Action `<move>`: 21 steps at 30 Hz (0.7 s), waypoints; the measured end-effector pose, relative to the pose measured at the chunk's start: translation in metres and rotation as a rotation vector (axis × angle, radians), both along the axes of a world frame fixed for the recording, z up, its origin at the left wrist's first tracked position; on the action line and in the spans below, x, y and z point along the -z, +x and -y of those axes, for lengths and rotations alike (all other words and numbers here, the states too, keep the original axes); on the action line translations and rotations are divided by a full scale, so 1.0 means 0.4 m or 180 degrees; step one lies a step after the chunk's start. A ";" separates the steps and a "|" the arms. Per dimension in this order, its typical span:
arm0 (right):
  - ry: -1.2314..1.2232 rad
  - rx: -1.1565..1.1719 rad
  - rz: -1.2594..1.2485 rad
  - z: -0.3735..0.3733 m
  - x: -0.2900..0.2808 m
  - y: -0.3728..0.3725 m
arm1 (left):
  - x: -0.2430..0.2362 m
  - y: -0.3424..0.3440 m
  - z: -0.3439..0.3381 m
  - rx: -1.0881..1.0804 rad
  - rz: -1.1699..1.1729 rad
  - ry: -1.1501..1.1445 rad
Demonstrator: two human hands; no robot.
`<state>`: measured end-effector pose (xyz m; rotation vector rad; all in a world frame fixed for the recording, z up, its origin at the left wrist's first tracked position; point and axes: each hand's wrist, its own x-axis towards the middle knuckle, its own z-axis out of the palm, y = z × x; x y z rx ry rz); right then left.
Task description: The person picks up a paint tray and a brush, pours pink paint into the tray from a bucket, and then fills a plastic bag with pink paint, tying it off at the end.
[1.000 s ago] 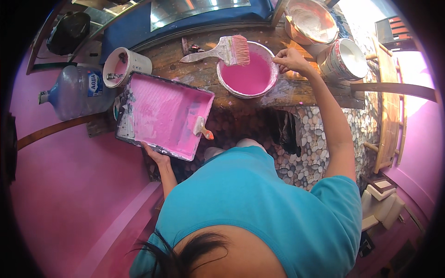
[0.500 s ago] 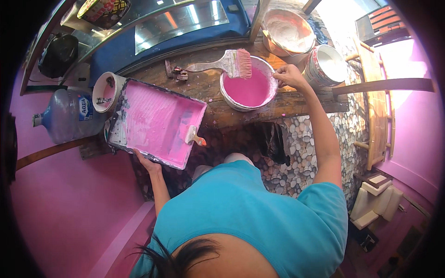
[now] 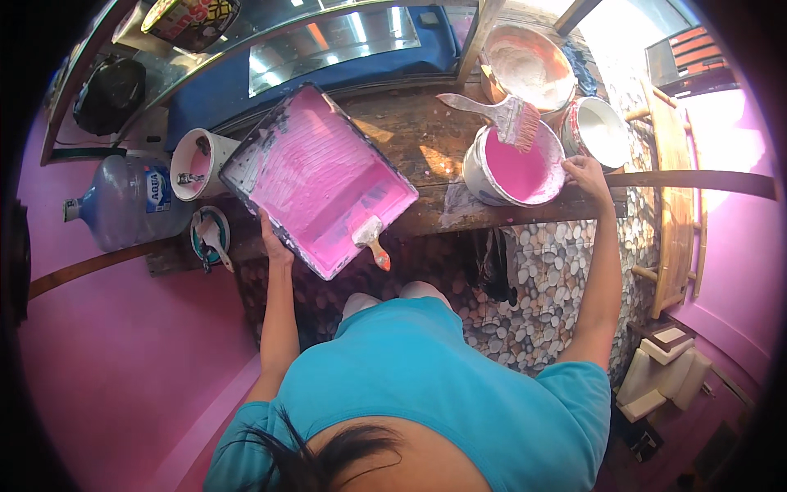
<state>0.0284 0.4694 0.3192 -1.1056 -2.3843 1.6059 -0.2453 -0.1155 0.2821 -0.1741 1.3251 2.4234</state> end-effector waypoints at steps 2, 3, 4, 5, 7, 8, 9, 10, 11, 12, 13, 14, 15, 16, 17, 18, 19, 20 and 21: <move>-0.0047 0.0049 -0.0035 0.014 0.010 0.025 | 0.005 -0.021 -0.003 0.0256 0.0035 0.0047; -0.0069 0.0075 -0.0054 0.021 0.014 0.040 | 0.013 -0.037 -0.011 0.0373 0.0063 0.0050; -0.0071 0.0124 -0.0069 0.041 0.025 0.045 | 0.026 -0.062 -0.010 0.0495 0.0072 0.0051; -0.0077 0.0176 -0.0084 0.058 0.036 0.047 | 0.036 -0.090 -0.012 0.0570 0.0037 -0.0003; -0.0157 0.0184 -0.0107 0.058 0.032 0.056 | 0.042 -0.134 -0.039 0.0730 0.0011 -0.0098; -0.0187 0.0193 -0.0121 0.056 0.031 0.062 | 0.044 -0.154 -0.053 0.0745 0.0023 -0.0194; -0.0225 0.0196 -0.0134 0.061 0.025 0.062 | 0.048 -0.177 -0.062 0.0790 0.0059 -0.0215; -0.0290 0.0197 -0.0155 0.065 0.018 0.061 | 0.049 -0.203 -0.071 0.0838 0.0095 -0.0238; -0.0336 0.0217 -0.0198 0.070 0.012 0.060 | 0.049 -0.230 -0.080 0.0887 0.0130 -0.0260; -0.0394 0.0256 -0.0241 0.092 0.014 0.067 | 0.058 -0.254 -0.082 0.0929 0.0097 -0.0307; -0.0453 0.0293 -0.0287 0.112 0.015 0.074 | 0.064 -0.278 -0.082 0.0970 0.0063 -0.0355; -0.0362 0.0313 -0.0252 0.129 0.015 0.080 | 0.066 -0.304 -0.082 0.1011 0.0025 -0.0404; -0.0379 0.0398 -0.0288 0.146 -0.001 0.093 | 0.074 -0.327 -0.100 0.1084 0.0066 -0.0428; -0.0419 0.0457 -0.0308 0.173 -0.018 0.097 | 0.077 -0.342 -0.100 0.1130 0.0125 -0.0472; -0.0460 0.0521 -0.0330 0.190 -0.028 0.108 | 0.080 -0.354 -0.102 0.1180 0.0182 -0.0519; -0.0520 0.0576 -0.0380 0.196 -0.023 0.141 | 0.083 -0.353 -0.121 0.1218 0.0226 -0.0573; -0.0520 0.0685 -0.0439 0.209 -0.025 0.141 | 0.096 -0.391 -0.105 0.1250 0.0209 -0.0651; -0.0543 0.0791 -0.0548 0.233 -0.029 0.144 | 0.110 -0.423 -0.087 0.1227 0.0126 -0.0739; -0.0561 0.0918 -0.0619 0.255 -0.032 0.155 | 0.122 -0.444 -0.081 0.1227 0.0077 -0.0823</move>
